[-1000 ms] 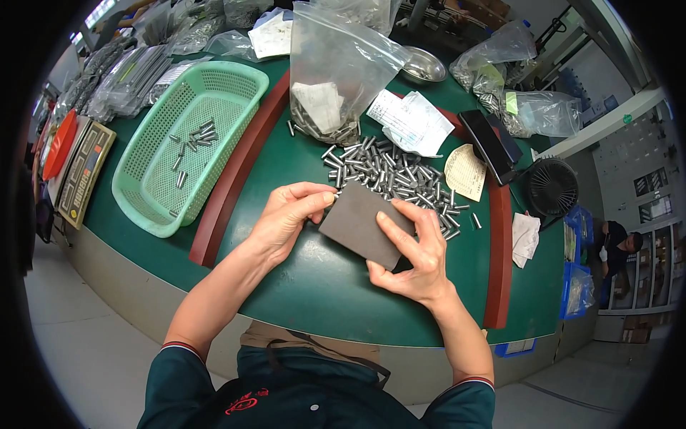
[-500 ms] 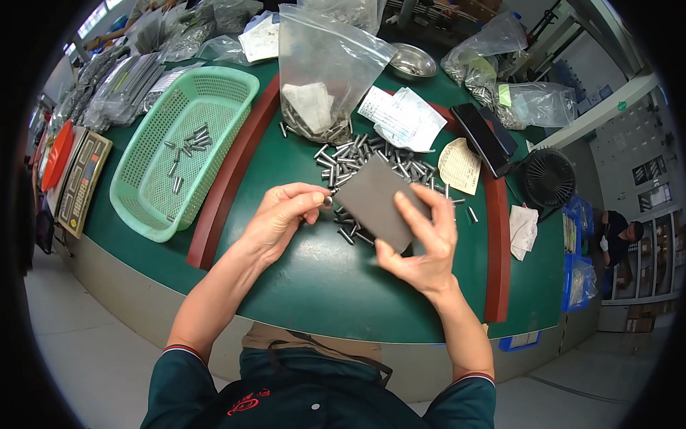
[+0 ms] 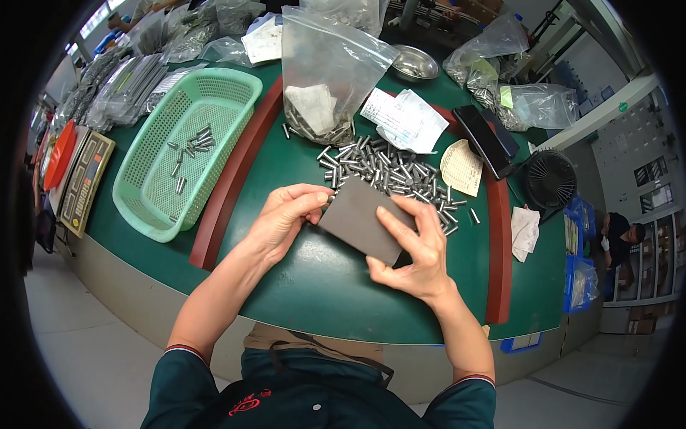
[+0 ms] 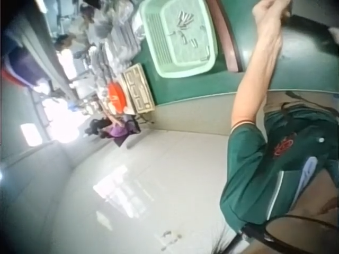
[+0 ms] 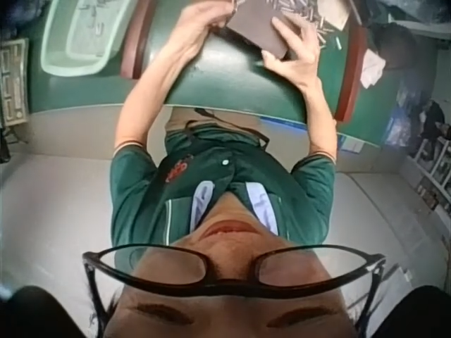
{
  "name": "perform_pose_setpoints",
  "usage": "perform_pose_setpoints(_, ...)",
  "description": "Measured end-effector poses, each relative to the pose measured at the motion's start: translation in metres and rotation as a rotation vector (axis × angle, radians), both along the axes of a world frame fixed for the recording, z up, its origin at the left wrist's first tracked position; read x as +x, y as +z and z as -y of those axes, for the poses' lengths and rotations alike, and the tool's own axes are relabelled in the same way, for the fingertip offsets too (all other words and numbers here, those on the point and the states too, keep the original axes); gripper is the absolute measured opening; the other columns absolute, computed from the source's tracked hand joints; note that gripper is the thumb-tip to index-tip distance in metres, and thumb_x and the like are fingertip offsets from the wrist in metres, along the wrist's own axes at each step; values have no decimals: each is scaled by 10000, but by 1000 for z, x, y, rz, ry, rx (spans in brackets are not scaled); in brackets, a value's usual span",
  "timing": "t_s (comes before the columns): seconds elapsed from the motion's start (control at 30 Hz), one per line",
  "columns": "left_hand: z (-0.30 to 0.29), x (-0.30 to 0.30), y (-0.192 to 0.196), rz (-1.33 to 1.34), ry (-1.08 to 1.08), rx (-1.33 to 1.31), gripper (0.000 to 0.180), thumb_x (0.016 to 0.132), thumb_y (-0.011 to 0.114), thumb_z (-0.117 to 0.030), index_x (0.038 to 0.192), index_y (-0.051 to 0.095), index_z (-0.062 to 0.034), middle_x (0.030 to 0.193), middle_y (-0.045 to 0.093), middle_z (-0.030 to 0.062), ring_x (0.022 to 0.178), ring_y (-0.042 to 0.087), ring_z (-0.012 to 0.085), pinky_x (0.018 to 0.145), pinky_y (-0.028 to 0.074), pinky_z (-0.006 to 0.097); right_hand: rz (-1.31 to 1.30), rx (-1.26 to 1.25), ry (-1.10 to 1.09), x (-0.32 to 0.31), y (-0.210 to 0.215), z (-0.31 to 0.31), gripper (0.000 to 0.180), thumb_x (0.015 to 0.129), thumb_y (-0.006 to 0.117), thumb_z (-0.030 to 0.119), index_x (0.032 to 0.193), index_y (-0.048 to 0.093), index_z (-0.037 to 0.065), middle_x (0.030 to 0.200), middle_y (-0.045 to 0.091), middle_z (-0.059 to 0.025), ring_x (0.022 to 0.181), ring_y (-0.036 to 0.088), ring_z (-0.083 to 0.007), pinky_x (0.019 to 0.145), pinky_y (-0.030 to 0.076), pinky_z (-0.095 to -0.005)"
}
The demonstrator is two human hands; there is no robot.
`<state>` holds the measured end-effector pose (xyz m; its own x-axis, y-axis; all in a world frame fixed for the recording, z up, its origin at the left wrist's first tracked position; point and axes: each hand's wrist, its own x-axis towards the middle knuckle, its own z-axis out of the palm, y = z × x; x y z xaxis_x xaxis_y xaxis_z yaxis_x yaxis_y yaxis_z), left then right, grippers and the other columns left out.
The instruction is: Manually sanding and inspecting small cylindrical metal components at a factory workbench.
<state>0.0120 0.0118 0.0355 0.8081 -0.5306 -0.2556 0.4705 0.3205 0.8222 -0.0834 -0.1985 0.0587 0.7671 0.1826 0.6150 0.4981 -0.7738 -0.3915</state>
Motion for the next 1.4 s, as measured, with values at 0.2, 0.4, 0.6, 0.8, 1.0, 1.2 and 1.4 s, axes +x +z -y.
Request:
perform_pose_setpoints(0.2, -1, 1, 3, 11, -6, 22, 207, 802, 737, -137, 951, 696, 1, 816, 666, 26, 676, 529, 76, 662, 433, 214, 3, -47, 24, -2, 5, -2, 633, 489, 762, 158, 1102, 671, 30, 1123, 572, -203, 900, 584, -329, 767, 505, -391)
perform_pose_setpoints(0.4, -1, 0, 3, 22, -20, 14, 209, 801, 740, -131, 955, 695, 3, 815, 664, 27, 675, 527, 76, 654, 428, 207, -19, -51, 46, -3, 7, -3, 618, 491, 766, 157, 1088, 675, 26, 1090, 577, -200, 879, 582, -319, 746, 496, -384)
perform_pose_setpoints(0.6, -2, 1, 2, 14, -10, 37, 217, 800, 740, -110, 978, 691, 5, 818, 663, 27, 680, 530, 73, 654, 432, 206, -27, -46, 54, -4, 5, -4, 630, 491, 771, 156, 1100, 672, 31, 1103, 569, -198, 883, 579, -316, 740, 502, -381)
perform_pose_setpoints(0.8, 0, 0, 3, 38, -12, 35, 222, 823, 718, -136, 989, 682, 7, 814, 637, 14, 691, 513, 78, 668, 417, 227, -18, -51, 59, -7, 7, -7, 618, 500, 773, 147, 1099, 672, 34, 1096, 572, -205, 887, 575, -318, 746, 501, -382)
perform_pose_setpoints(1.0, -2, 0, 5, 40, -76, 12, 240, 823, 715, -150, 990, 679, 20, 809, 630, 38, 694, 507, 90, 676, 421, 232, 66, 80, -219, 2, 4, 22, 624, 512, 745, 117, 1120, 656, 5, 1126, 558, -194, 977, 571, -309, 839, 492, -391)
perform_pose_setpoints(1.2, -3, 1, 1, -13, -86, -30, 205, 818, 717, -111, 981, 684, 10, 852, 680, 51, 682, 538, 85, 682, 434, 220, -10, 58, -116, -1, 6, 18, 629, 499, 745, 126, 1113, 664, 16, 1132, 559, -192, 974, 567, -326, 835, 485, -400)
perform_pose_setpoints(1.4, -1, 1, 2, -6, -70, -11, 194, 825, 705, -108, 977, 685, 10, 854, 677, 49, 688, 533, 86, 677, 430, 217, -27, 34, -41, -6, 9, 13, 623, 497, 754, 146, 1101, 671, 21, 1128, 566, -196, 943, 576, -325, 817, 491, -393)
